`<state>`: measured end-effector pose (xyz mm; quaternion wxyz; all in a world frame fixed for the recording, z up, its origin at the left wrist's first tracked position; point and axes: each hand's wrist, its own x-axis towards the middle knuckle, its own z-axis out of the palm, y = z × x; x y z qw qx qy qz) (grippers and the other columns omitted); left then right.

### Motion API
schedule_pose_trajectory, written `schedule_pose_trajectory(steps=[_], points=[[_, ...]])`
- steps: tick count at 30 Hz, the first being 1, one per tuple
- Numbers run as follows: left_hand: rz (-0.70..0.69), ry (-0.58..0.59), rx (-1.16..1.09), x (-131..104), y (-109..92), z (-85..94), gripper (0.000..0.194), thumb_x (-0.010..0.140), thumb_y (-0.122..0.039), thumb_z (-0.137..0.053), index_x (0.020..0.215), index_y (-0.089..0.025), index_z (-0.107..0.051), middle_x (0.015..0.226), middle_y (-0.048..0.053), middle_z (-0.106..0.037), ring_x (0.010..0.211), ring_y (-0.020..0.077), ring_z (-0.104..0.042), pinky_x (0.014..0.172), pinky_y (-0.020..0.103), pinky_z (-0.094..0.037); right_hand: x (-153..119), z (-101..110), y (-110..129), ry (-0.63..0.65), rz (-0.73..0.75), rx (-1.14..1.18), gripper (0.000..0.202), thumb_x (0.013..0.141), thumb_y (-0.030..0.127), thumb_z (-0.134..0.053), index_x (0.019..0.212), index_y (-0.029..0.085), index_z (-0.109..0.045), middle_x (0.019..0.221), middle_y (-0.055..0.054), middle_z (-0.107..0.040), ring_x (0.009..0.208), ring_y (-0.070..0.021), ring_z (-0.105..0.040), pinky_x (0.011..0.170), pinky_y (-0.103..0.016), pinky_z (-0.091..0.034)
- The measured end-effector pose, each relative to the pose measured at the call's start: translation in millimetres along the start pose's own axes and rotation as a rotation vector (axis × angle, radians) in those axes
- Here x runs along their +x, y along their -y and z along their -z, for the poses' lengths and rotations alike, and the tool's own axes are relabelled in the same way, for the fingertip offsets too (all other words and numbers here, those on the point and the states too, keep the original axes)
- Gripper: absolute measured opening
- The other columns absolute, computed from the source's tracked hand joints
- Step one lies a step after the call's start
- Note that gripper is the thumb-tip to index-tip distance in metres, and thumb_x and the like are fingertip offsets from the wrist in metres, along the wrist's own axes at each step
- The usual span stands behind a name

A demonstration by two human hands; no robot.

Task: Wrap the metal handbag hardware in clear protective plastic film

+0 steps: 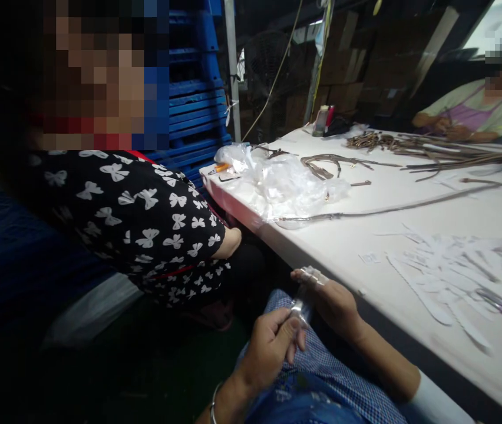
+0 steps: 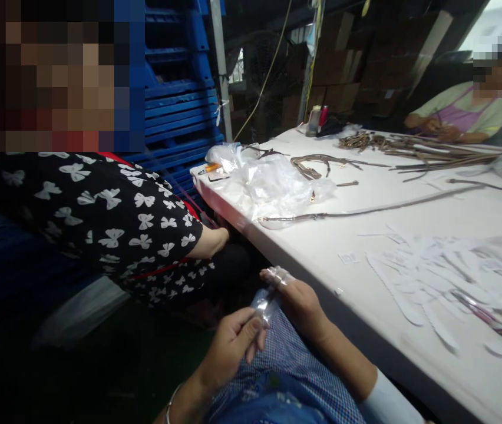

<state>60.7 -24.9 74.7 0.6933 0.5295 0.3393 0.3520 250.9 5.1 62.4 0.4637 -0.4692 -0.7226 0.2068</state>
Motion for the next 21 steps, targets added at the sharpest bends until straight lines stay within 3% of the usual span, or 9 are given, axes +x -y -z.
schedule_pose_trajectory(steps=[3,6,11,13,14,16,19,21], points=[[0.052,-0.032,-0.08,-1,-7,5.3,0.035,0.092,-0.043,-0.052,0.081,-0.011,-0.06,0.063,-0.002,-0.054,0.043,0.0029,-0.037,0.044,0.018,-0.026,-12,1,-18,0.277,0.086,-0.061,0.037,0.094,0.019,-0.044,0.128,0.019,-0.058,0.121,-0.012,-0.068,0.109,-0.0244,-0.065,0.094,-0.04,-0.053],[0.103,-0.026,-0.147,-1,-8,9.4,0.035,0.091,-0.04,-0.056,0.073,-0.01,-0.058,0.062,-0.002,-0.053,0.045,0.0026,-0.038,0.047,0.017,-0.026,-18,6,-22,0.452,0.078,-0.071,0.038,0.096,0.023,-0.042,0.132,0.018,-0.052,0.114,-0.014,-0.07,0.1,-0.0241,-0.067,0.085,-0.037,-0.053],[0.266,0.021,-0.33,2,-4,19.8,0.028,0.086,-0.035,-0.061,0.075,-0.01,-0.061,0.064,-0.003,-0.05,0.047,0.0018,-0.036,0.045,0.015,-0.024,-20,15,-6,0.563,0.003,-0.074,0.024,0.094,0.039,-0.05,0.099,0.02,-0.064,0.087,-0.008,-0.068,0.079,-0.0221,-0.063,0.075,-0.033,-0.048],[0.306,0.052,-0.261,7,-3,29.1,0.029,0.086,-0.037,-0.06,0.077,-0.01,-0.063,0.064,-0.002,-0.052,0.046,0.0026,-0.038,0.045,0.015,-0.028,-20,15,2,0.57,-0.049,-0.124,0.026,0.096,0.04,-0.045,0.09,0.021,-0.062,0.079,-0.006,-0.065,0.071,-0.0199,-0.058,0.069,-0.032,-0.044],[0.279,0.025,-0.163,9,-2,34.4,0.029,0.087,-0.037,-0.059,0.077,-0.01,-0.064,0.064,-0.001,-0.054,0.047,0.0039,-0.042,0.047,0.016,-0.033,-19,15,6,0.565,-0.096,-0.15,0.028,0.096,0.04,-0.042,0.088,0.021,-0.061,0.076,-0.005,-0.062,0.068,-0.019,-0.056,0.067,-0.031,-0.041],[0.115,-0.159,0.135,13,-1,43.8,0.027,0.089,-0.036,-0.056,0.082,-0.012,-0.067,0.072,0.002,-0.063,0.059,0.0095,-0.056,0.059,0.021,-0.047,-18,14,10,0.572,-0.256,-0.135,0.032,0.096,0.043,-0.042,0.083,0.021,-0.06,0.07,-0.003,-0.057,0.063,-0.017,-0.051,0.062,-0.03,-0.038],[-0.229,-0.473,0.591,12,2,46.8,0.019,0.092,-0.027,-0.053,0.101,-0.019,-0.068,0.097,0.006,-0.071,0.092,0.0183,-0.065,0.088,0.034,-0.052,-18,14,10,0.642,-0.643,0.168,0.04,0.091,0.054,-0.047,0.075,0.019,-0.059,0.057,0.002,-0.045,0.051,-0.0129,-0.04,0.051,-0.026,-0.033],[-0.396,-0.415,0.778,6,10,39.2,0.024,0.092,-0.024,-0.052,0.113,-0.021,-0.064,0.11,0.008,-0.069,0.106,0.02,-0.063,0.098,0.038,-0.049,-19,15,11,0.686,-0.867,0.461,0.04,0.088,0.054,-0.05,0.077,0.017,-0.06,0.054,0.005,-0.037,0.047,-0.0103,-0.033,0.046,-0.024,-0.031]])
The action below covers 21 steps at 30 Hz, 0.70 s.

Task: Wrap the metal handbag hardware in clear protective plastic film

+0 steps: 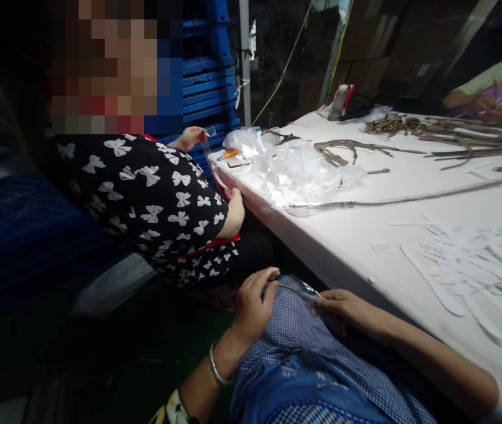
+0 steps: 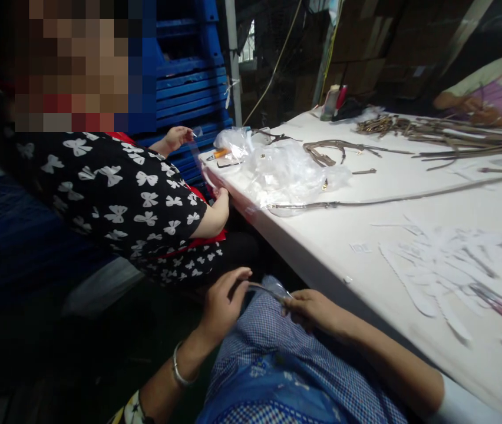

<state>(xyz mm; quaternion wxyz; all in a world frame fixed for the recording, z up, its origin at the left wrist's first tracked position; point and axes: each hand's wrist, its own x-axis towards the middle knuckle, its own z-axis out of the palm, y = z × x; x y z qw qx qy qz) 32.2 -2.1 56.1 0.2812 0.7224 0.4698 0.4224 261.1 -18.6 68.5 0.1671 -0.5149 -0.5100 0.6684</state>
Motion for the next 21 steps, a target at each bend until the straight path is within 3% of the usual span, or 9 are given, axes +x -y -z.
schedule_pose_trajectory(steps=[3,5,9,12,16,18,21], points=[[-0.309,0.225,0.089,-20,1,-19.0,0.039,0.091,-0.022,-0.055,0.129,-0.02,-0.055,0.128,0.01,-0.062,0.121,0.0225,-0.056,0.106,0.042,-0.044,-5,-3,2,0.104,-0.072,0.295,0.032,0.086,0.044,-0.054,0.08,0.014,-0.062,0.056,0.006,-0.035,0.047,-0.0084,-0.027,0.045,-0.021,-0.029],[-0.417,0.276,0.133,-28,9,-32.0,0.043,0.091,-0.016,-0.049,0.134,-0.019,-0.05,0.132,0.011,-0.06,0.124,0.023,-0.054,0.108,0.045,-0.042,-9,-8,4,0.132,-0.096,0.399,0.03,0.086,0.04,-0.055,0.081,0.012,-0.065,0.057,0.005,-0.037,0.048,-0.0081,-0.025,0.045,-0.019,-0.028],[-0.436,0.258,0.121,-17,33,-37.8,0.044,0.092,-0.007,-0.038,0.134,-0.016,-0.05,0.12,0.011,-0.067,0.114,0.0191,-0.061,0.099,0.038,-0.05,-16,-19,2,0.177,-0.103,0.476,0.036,0.086,0.045,-0.058,0.088,0.011,-0.067,0.058,0.005,-0.037,0.049,-0.0076,-0.023,0.047,-0.018,-0.029],[-0.456,0.382,0.152,4,40,-26.4,0.044,0.091,-0.01,-0.043,0.134,-0.017,-0.05,0.121,0.01,-0.067,0.11,0.019,-0.063,0.095,0.036,-0.052,-21,-23,3,0.21,-0.03,0.422,0.045,0.086,0.055,-0.057,0.093,0.011,-0.067,0.06,0.005,-0.039,0.051,-0.008,-0.026,0.05,-0.019,-0.032],[-0.351,0.538,0.084,20,35,-20.5,0.043,0.09,-0.013,-0.048,0.131,-0.022,-0.053,0.116,0.006,-0.069,0.099,0.018,-0.066,0.091,0.033,-0.051,-30,-22,17,0.197,0.085,0.391,0.046,0.092,0.054,-0.049,0.096,0.012,-0.066,0.059,0.005,-0.037,0.051,-0.0086,-0.027,0.05,-0.021,-0.033],[-0.231,0.572,-0.074,17,31,-27.1,0.041,0.092,-0.015,-0.045,0.131,-0.023,-0.053,0.103,0.004,-0.072,0.086,0.0147,-0.067,0.082,0.027,-0.052,-33,-20,27,0.123,0.157,0.394,0.042,0.093,0.052,-0.048,0.087,0.014,-0.065,0.058,0.004,-0.036,0.051,-0.0095,-0.027,0.051,-0.022,-0.035],[-0.068,0.568,-0.318,6,26,-42.5,0.039,0.096,-0.023,-0.04,0.133,-0.019,-0.052,0.079,0.002,-0.069,0.067,0.012,-0.063,0.069,0.022,-0.051,-37,-13,40,-0.03,0.299,0.397,0.041,0.092,0.053,-0.046,0.081,0.017,-0.065,0.061,0.001,-0.04,0.06,-0.0145,-0.04,0.063,-0.028,-0.043]])
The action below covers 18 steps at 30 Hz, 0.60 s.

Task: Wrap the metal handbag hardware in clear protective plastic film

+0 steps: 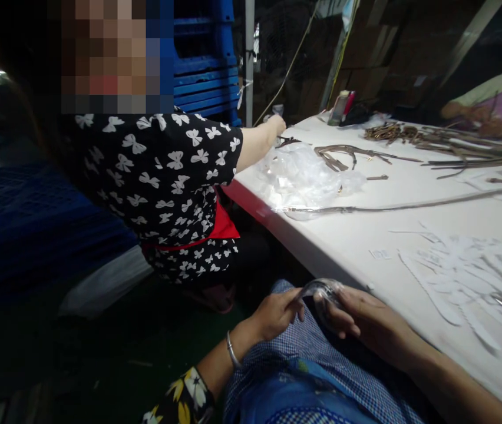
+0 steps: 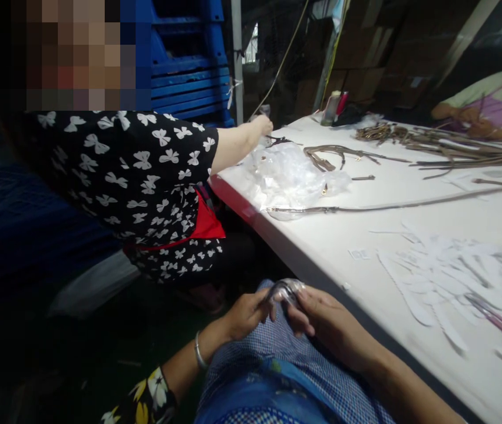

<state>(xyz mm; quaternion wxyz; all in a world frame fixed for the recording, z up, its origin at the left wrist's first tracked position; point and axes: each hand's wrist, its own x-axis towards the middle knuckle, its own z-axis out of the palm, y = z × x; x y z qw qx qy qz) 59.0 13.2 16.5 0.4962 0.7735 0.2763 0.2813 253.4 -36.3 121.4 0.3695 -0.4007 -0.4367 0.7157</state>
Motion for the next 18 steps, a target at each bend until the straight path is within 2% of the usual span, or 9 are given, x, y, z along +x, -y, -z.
schedule_pose_trajectory(steps=[2,5,7,9,11,13,14,16,18], points=[[0.021,-0.08,-0.126,-2,1,-12.3,0.041,0.096,-0.031,-0.043,0.134,-0.017,-0.05,0.072,0.001,-0.065,0.064,0.0125,-0.061,0.068,0.023,-0.049,0,3,9,-0.108,0.101,-0.021,0.041,0.089,0.055,-0.047,0.097,0.02,-0.067,0.071,-0.003,-0.048,0.07,-0.0191,-0.049,0.074,-0.033,-0.047],[0.094,-0.184,-0.275,-5,-3,-24.3,0.04,0.095,-0.04,-0.045,0.125,-0.017,-0.057,0.065,-0.001,-0.061,0.055,0.0108,-0.053,0.059,0.022,-0.044,3,7,21,-0.307,0.226,-0.096,0.044,0.087,0.051,-0.051,0.122,0.025,-0.059,0.093,-0.007,-0.055,0.084,-0.0229,-0.056,0.085,-0.038,-0.049],[0.162,-0.174,-0.353,-7,-11,-27.9,0.039,0.095,-0.045,-0.044,0.108,-0.015,-0.065,0.061,-0.001,-0.059,0.049,0.0089,-0.045,0.052,0.02,-0.038,8,8,25,-0.414,0.336,-0.154,0.044,0.089,0.045,-0.051,0.13,0.026,-0.053,0.101,-0.007,-0.056,0.091,-0.0236,-0.058,0.092,-0.04,-0.047],[0.197,-0.132,-0.421,-11,-22,-28.4,0.041,0.095,-0.048,-0.044,0.092,-0.014,-0.067,0.058,0.0,-0.057,0.046,0.0077,-0.041,0.048,0.02,-0.032,16,11,24,-0.486,0.478,-0.253,0.044,0.092,0.04,-0.05,0.134,0.027,-0.047,0.102,-0.007,-0.057,0.095,-0.0231,-0.059,0.098,-0.042,-0.045],[0.204,-0.109,-0.471,-15,-35,-25.4,0.043,0.094,-0.05,-0.045,0.084,-0.014,-0.065,0.055,-0.001,-0.054,0.045,0.0069,-0.039,0.047,0.02,-0.03,25,19,14,-0.526,0.575,-0.473,0.039,0.095,0.037,-0.047,0.133,0.026,-0.047,0.103,-0.007,-0.059,0.1,-0.0238,-0.059,0.102,-0.045,-0.043],[0.229,-0.122,-0.52,-18,-48,-18.6,0.043,0.093,-0.052,-0.045,0.082,-0.014,-0.062,0.053,-0.002,-0.051,0.043,0.0057,-0.037,0.044,0.019,-0.027,33,31,-3,-0.491,0.606,-0.774,0.03,0.097,0.034,-0.042,0.123,0.025,-0.053,0.107,-0.009,-0.062,0.106,-0.0257,-0.058,0.103,-0.047,-0.041],[0.254,-0.134,-0.546,-20,-54,-14.1,0.043,0.093,-0.052,-0.046,0.081,-0.014,-0.061,0.052,-0.003,-0.049,0.041,0.0051,-0.035,0.043,0.019,-0.025,36,37,-13,-0.434,0.6,-0.909,0.027,0.098,0.033,-0.039,0.118,0.024,-0.056,0.109,-0.01,-0.063,0.107,-0.0264,-0.058,0.101,-0.047,-0.042],[0.311,-0.174,-0.604,-21,-62,-3.6,0.042,0.092,-0.053,-0.047,0.08,-0.014,-0.058,0.05,-0.005,-0.046,0.039,0.0042,-0.031,0.04,0.018,-0.022,37,45,-32,-0.273,0.566,-1.085,0.029,0.099,0.03,-0.034,0.115,0.023,-0.057,0.111,-0.013,-0.064,0.105,-0.0266,-0.06,0.096,-0.045,-0.045],[0.357,-0.23,-0.655,-20,-66,6.9,0.042,0.091,-0.053,-0.048,0.078,-0.014,-0.056,0.048,-0.007,-0.043,0.037,0.0038,-0.029,0.038,0.017,-0.021,33,44,-46,-0.116,0.507,-1.158,0.029,0.098,0.03,-0.036,0.119,0.021,-0.054,0.111,-0.015,-0.064,0.103,-0.0272,-0.06,0.093,-0.044,-0.047]])
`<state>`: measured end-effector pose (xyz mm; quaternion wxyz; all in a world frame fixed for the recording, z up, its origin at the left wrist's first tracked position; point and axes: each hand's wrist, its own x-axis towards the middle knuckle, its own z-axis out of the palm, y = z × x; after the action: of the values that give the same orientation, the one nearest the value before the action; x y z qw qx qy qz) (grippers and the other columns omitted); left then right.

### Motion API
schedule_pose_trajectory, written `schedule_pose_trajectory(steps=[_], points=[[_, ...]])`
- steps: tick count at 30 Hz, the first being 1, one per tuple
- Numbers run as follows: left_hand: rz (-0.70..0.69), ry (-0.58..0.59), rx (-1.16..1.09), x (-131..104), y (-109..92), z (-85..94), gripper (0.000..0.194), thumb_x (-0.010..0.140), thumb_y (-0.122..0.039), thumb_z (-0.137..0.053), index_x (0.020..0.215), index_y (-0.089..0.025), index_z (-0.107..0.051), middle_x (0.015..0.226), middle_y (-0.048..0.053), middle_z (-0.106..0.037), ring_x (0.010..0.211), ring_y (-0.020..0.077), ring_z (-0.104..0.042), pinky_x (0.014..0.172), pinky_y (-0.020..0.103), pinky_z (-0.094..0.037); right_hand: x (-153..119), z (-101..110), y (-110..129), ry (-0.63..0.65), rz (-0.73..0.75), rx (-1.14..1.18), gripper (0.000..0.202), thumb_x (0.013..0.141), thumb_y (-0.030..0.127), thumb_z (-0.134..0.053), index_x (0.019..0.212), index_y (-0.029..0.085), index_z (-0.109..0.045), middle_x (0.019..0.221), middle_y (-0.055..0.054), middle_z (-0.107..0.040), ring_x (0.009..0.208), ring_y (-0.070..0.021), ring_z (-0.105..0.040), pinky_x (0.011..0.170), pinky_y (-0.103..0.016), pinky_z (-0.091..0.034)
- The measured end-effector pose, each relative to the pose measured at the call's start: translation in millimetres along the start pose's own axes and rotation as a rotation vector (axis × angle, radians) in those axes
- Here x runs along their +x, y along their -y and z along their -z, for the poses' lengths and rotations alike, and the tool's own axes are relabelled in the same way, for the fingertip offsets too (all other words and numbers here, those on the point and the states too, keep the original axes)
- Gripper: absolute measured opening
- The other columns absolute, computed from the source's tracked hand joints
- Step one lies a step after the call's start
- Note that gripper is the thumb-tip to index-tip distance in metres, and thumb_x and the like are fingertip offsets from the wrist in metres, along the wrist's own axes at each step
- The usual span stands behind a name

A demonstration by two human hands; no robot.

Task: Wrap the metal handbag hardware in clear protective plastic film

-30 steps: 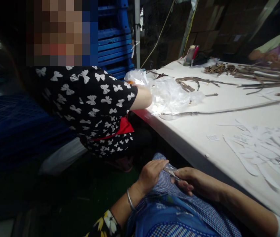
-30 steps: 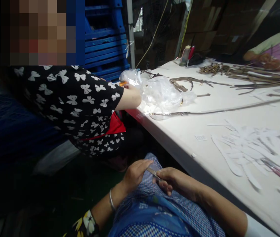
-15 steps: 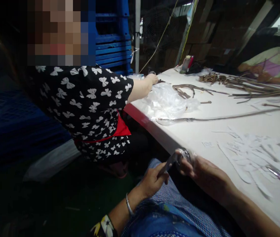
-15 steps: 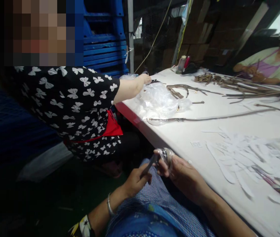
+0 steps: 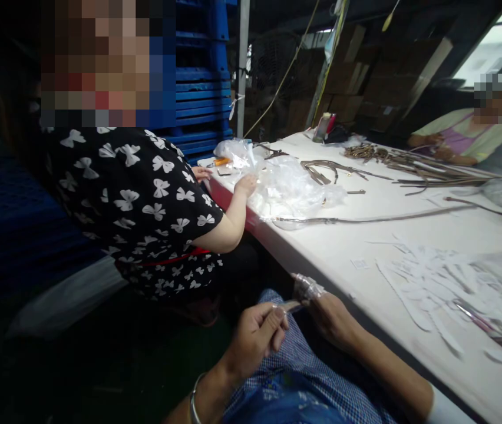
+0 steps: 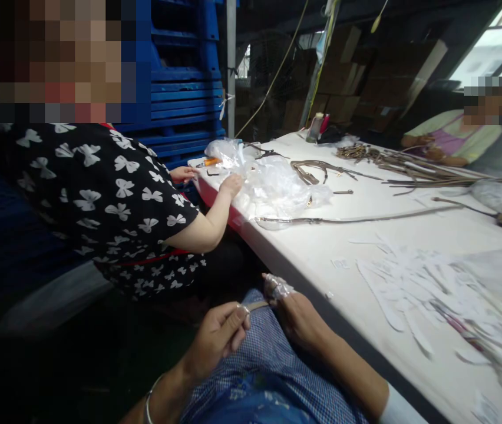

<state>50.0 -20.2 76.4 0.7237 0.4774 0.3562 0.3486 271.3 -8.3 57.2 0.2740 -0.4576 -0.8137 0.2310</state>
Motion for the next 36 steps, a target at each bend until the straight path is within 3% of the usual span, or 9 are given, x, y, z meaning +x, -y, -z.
schedule_pose_trajectory(steps=[5,8,10,15,19,23,28,31,36], points=[[0.05,-0.056,0.098,19,-8,19.8,0.043,0.09,-0.053,-0.049,0.072,-0.014,-0.058,0.047,-0.006,-0.044,0.036,0.0045,-0.033,0.037,0.016,-0.026,-9,-8,26,0.198,-0.19,0.18,0.029,0.096,0.043,-0.041,0.096,0.019,-0.058,0.087,-0.008,-0.061,0.08,-0.023,-0.057,0.077,-0.039,-0.048],[-0.176,-0.259,0.455,30,-5,30.6,0.031,0.091,-0.044,-0.053,0.085,-0.016,-0.065,0.072,0.003,-0.065,0.065,0.0139,-0.062,0.061,0.024,-0.05,-8,-2,39,0.341,-0.519,0.636,0.037,0.096,0.048,-0.041,0.081,0.018,-0.055,0.07,0.0,-0.049,0.062,-0.0143,-0.047,0.062,-0.029,-0.044],[-0.391,-0.391,0.689,29,0,32.3,0.021,0.091,-0.034,-0.055,0.102,-0.02,-0.067,0.102,0.007,-0.069,0.098,0.0202,-0.064,0.088,0.033,-0.051,-9,4,43,0.401,-0.691,0.972,0.037,0.095,0.047,-0.044,0.081,0.015,-0.058,0.064,0.003,-0.042,0.055,-0.0103,-0.038,0.057,-0.025,-0.04],[-0.58,-0.08,0.822,13,28,13.9,0.034,0.09,-0.025,-0.058,0.123,-0.022,-0.06,0.12,0.007,-0.066,0.113,0.0204,-0.06,0.102,0.036,-0.045,-9,16,50,0.369,-0.781,1.367,0.029,0.094,0.032,-0.048,0.086,0.01,-0.064,0.061,0.004,-0.039,0.053,-0.008,-0.029,0.056,-0.021,-0.038],[-0.492,-0.107,0.713,19,48,-2.3,0.034,0.093,-0.034,-0.052,0.122,-0.018,-0.06,0.121,0.01,-0.066,0.11,0.0217,-0.062,0.097,0.035,-0.048,0,25,65,0.27,-0.595,1.429,0.032,0.096,0.034,-0.045,0.085,0.012,-0.065,0.065,0.001,-0.042,0.059,-0.0106,-0.039,0.065,-0.026,-0.045],[-0.328,-0.028,0.504,31,49,-10.0,0.036,0.098,-0.039,-0.041,0.097,-0.015,-0.068,0.087,0.007,-0.072,0.083,0.0177,-0.067,0.079,0.029,-0.05,12,42,72,-0.058,-0.314,1.278,0.033,0.095,0.041,-0.045,0.113,0.02,-0.062,0.084,-0.004,-0.052,0.08,-0.0184,-0.054,0.081,-0.035,-0.049],[-0.177,0.175,0.192,18,35,-19.5,0.038,0.095,-0.044,-0.047,0.088,-0.012,-0.065,0.063,0.002,-0.061,0.057,0.011,-0.058,0.061,0.023,-0.046,15,53,43,-0.356,-0.087,0.365,0.026,0.097,0.031,-0.045,0.117,0.024,-0.059,0.115,-0.008,-0.059,0.117,-0.0261,-0.052,0.103,-0.042,-0.039],[-0.109,0.209,0.062,3,16,-22.5,0.038,0.093,-0.046,-0.05,0.085,-0.011,-0.062,0.058,0.0,-0.056,0.05,0.0078,-0.05,0.052,0.019,-0.041,7,40,18,-0.249,0.038,-0.003,0.028,0.099,0.028,-0.038,0.121,0.022,-0.055,0.117,-0.012,-0.062,0.117,-0.0271,-0.054,0.097,-0.043,-0.044],[-0.002,0.127,-0.01,3,-16,-8.6,0.039,0.09,-0.048,-0.054,0.077,-0.012,-0.061,0.052,-0.003,-0.051,0.043,0.0058,-0.043,0.047,0.018,-0.036,-17,7,10,0.054,0.061,-0.07,0.035,0.097,0.042,-0.037,0.115,0.018,-0.056,0.102,-0.014,-0.066,0.093,-0.0264,-0.062,0.083,-0.039,-0.05]])
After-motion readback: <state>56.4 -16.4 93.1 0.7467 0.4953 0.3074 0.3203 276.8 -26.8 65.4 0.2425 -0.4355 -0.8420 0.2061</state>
